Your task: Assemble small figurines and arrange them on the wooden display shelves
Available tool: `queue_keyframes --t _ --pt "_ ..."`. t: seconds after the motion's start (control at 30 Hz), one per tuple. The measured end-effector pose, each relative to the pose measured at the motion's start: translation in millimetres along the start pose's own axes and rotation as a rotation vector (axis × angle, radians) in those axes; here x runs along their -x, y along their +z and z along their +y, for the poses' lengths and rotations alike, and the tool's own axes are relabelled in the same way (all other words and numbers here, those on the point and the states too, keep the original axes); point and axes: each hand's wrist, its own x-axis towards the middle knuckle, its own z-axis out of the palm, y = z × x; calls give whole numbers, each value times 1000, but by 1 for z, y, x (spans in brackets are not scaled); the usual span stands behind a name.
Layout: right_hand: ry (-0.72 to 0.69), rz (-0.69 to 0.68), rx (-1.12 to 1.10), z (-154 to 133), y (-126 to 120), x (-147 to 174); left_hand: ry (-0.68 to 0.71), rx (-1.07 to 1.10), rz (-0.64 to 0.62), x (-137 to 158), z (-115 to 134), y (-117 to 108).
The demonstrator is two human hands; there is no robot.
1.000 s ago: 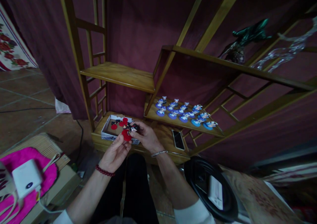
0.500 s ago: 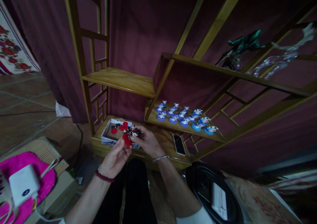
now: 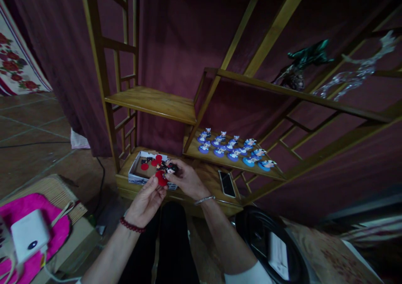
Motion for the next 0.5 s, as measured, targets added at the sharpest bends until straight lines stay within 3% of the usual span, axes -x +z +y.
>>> queue_keyframes --t 0.5 --pt "-7 14 -144 15 0 0 9 -34 -42 -3 -3 -3"
